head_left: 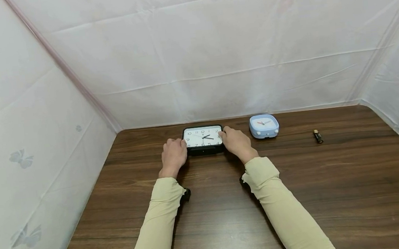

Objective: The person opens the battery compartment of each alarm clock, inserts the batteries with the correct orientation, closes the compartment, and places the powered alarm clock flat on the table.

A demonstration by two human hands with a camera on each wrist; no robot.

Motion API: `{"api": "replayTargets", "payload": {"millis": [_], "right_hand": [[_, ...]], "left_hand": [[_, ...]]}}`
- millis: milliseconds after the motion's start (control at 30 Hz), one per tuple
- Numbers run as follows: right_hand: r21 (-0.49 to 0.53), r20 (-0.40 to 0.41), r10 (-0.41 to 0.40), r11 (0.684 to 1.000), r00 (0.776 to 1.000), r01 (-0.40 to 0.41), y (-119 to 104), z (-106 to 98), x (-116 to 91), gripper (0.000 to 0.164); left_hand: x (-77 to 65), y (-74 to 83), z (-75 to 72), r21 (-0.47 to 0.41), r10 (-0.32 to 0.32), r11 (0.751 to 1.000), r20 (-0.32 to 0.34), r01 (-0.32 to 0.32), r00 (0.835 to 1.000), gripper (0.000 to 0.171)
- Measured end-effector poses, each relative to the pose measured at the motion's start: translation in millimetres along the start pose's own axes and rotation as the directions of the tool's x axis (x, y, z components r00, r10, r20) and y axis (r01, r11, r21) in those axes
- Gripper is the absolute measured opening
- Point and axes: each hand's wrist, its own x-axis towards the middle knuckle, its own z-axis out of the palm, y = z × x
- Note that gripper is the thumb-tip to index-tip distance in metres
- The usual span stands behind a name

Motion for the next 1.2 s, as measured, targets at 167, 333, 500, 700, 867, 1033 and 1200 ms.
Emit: {"api": "replayTargets", "payload": {"millis": [167, 333, 500, 700, 867, 1033, 1200], "right_hand": [[0.006, -0.007, -0.002, 1.0, 1.0, 0.002, 2, 1, 3, 0.051], [0.029, -0.009, 0.009, 1.0, 1.0, -0.008, 4, -1, 3, 0.053], [0.068, -0.026, 0.021, 0.997, 0.999, -0.02, 6, -3, 3, 0.052], [0.078, -0.015, 0.024, 0.997, 1.0, -0.023, 7, -12, -1, 0.05], [0.08, -0.022, 0.03, 0.996, 0.999, -0.028, 8, -25, -4, 0.044], [0.103, -0.056, 0.035, 0.994, 0.998, -0.029, 11, -40, -9, 0.041], [0.133, -0.12, 0.041, 0.991, 0.992, -0.025, 16, -54, -13, 0.036]], "left_hand": [[-0.5, 0.4, -0.6, 0.001, -0.005, 1.0, 0.002, 0.005, 1.0, 0.051], [-0.5, 0.9, -0.7, -0.001, -0.006, 1.0, 0.003, 0.006, 1.0, 0.05], [-0.2, 1.9, -0.2, -0.012, -0.005, 1.0, -0.011, 0.005, 1.0, 0.05], [-0.8, 5.8, 0.0, -0.075, -0.031, 0.997, -0.037, 0.028, 0.999, 0.052], [-3.2, 13.7, -0.7, -0.102, -0.037, 0.994, -0.096, 0.027, 0.995, 0.051], [-5.9, 27.8, -2.6, -0.106, 0.018, 0.994, -0.147, -0.034, 0.989, 0.049], [-7.5, 43.9, -1.6, -0.094, 0.078, 0.991, -0.145, -0.092, 0.986, 0.05]]}}
